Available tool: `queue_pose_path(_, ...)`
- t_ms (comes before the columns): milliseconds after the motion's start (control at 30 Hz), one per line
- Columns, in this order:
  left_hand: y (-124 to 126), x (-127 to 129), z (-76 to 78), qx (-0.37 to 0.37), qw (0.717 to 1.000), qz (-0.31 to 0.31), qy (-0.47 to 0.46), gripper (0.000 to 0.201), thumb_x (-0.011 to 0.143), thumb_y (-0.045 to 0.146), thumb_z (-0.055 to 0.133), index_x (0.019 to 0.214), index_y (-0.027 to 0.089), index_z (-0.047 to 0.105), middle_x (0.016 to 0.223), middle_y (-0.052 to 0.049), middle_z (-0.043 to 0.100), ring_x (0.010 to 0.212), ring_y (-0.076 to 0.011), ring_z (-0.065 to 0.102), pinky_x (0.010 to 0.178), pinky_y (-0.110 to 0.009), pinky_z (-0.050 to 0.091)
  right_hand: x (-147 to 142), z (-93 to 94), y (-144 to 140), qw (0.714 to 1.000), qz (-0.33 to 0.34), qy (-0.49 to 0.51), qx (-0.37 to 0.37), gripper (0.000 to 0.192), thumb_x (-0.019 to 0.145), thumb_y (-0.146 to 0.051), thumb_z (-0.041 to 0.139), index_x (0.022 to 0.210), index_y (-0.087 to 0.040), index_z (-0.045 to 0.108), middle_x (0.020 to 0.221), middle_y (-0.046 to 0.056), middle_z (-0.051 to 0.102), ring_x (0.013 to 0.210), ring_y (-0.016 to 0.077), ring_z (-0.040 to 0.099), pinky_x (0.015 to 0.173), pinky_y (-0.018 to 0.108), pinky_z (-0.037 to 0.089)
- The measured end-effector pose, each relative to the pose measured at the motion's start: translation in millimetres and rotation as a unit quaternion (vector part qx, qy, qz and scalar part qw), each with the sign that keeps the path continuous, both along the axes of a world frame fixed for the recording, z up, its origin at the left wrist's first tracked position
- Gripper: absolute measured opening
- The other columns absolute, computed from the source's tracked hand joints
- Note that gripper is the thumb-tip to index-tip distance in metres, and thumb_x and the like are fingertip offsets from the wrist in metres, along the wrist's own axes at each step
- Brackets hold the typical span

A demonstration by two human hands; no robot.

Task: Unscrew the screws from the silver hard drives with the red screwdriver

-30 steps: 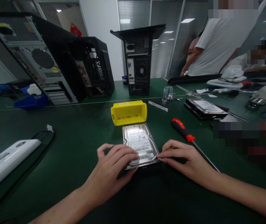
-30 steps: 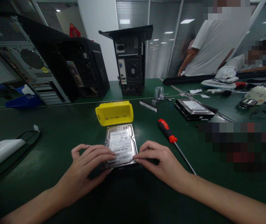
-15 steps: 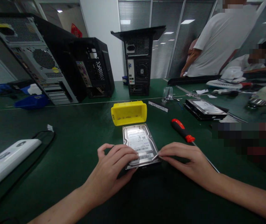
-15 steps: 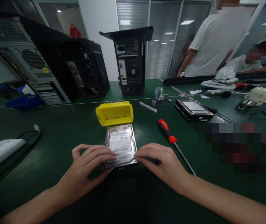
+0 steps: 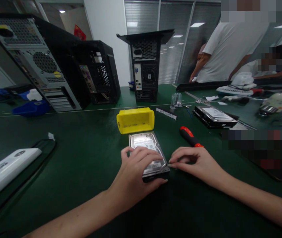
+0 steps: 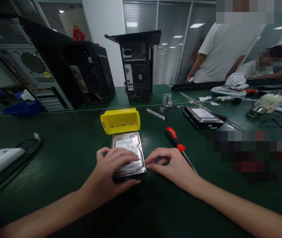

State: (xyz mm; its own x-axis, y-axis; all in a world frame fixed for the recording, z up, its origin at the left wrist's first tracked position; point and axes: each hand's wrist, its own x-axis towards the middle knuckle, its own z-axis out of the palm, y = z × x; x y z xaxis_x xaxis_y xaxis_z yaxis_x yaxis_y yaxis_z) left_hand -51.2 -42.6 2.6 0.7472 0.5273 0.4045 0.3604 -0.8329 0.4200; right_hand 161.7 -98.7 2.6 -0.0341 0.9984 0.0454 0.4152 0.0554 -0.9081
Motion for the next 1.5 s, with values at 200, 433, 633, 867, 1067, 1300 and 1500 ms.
queue_pose_path(200,2.0,5.9,-6.9,0.015,1.000,-0.004,0.015,0.032,0.081,0.031,0.067,0.111,0.029,0.059,0.117,0.001,0.064,0.106,-0.0237,0.055,0.084,-0.040,0.024,0.6,-2.0,2.2,0.998,0.040,0.018,-0.045,0.014,0.072,-0.027,0.070,0.077,-0.015,0.073,0.085,0.004,0.067,0.070,0.0102,0.065,0.065,0.019,0.053)
queue_pose_path(433,3.5,3.0,-12.5,0.043,0.999,-0.004,-0.004,0.027,0.085,0.028,0.063,0.112,0.030,0.059,0.116,0.001,0.065,0.105,-0.0225,0.055,0.082,-0.039,0.023,2.1,-3.9,-0.7,0.990,0.090,-0.082,0.076,0.014,0.081,-0.024,0.064,0.086,-0.017,0.075,0.084,0.004,0.068,0.079,0.0105,0.065,0.071,0.019,0.051)
queue_pose_path(633,1.7,1.8,-14.8,0.084,0.995,0.000,-0.044,0.024,0.088,0.027,0.058,0.112,0.027,0.058,0.113,0.000,0.067,0.101,-0.0209,0.058,0.080,-0.038,0.023,-2.1,-8.8,-3.8,0.970,0.101,-0.124,0.181,0.013,0.082,-0.020,0.063,0.088,-0.015,0.073,0.083,0.004,0.068,0.078,0.0083,0.065,0.071,0.016,0.051)
queue_pose_path(867,-0.1,0.8,-14.8,0.097,0.994,-0.003,-0.047,0.024,0.088,0.025,0.059,0.111,0.027,0.058,0.112,0.000,0.068,0.098,-0.0203,0.060,0.080,-0.038,0.023,-3.4,-10.1,-5.5,0.973,0.111,-0.094,0.179,0.018,0.083,-0.017,0.061,0.096,-0.021,0.073,0.087,0.002,0.070,0.081,0.0082,0.066,0.072,0.016,0.052)
queue_pose_path(1067,0.7,0.7,-15.7,0.093,0.995,-0.004,-0.038,0.023,0.089,0.027,0.058,0.112,0.027,0.058,0.112,0.000,0.067,0.098,-0.0203,0.059,0.081,-0.039,0.023,2.2,-10.9,-3.5,0.982,0.091,-0.102,0.133,0.017,0.084,-0.021,0.060,0.094,-0.023,0.074,0.088,0.002,0.068,0.081,0.0093,0.064,0.072,0.018,0.051)
queue_pose_path(1300,0.2,0.4,-16.0,0.097,0.995,-0.007,-0.037,0.023,0.088,0.025,0.058,0.112,0.027,0.058,0.112,0.000,0.067,0.098,-0.0196,0.060,0.082,-0.039,0.023,1.1,-14.1,-1.7,0.991,0.067,-0.085,0.078,0.015,0.084,-0.029,0.061,0.088,-0.023,0.074,0.089,0.003,0.059,0.084,0.0117,0.059,0.071,0.023,0.047)
queue_pose_path(1500,0.4,-0.1,-16.9,0.099,0.995,-0.008,-0.027,0.023,0.089,0.026,0.057,0.112,0.027,0.058,0.113,-0.001,0.067,0.099,-0.0207,0.059,0.083,-0.039,0.023,1.8,-12.5,-0.4,0.995,0.070,-0.066,0.040,0.018,0.084,-0.034,0.060,0.087,-0.023,0.074,0.090,0.004,0.055,0.086,0.0131,0.058,0.075,0.027,0.046)
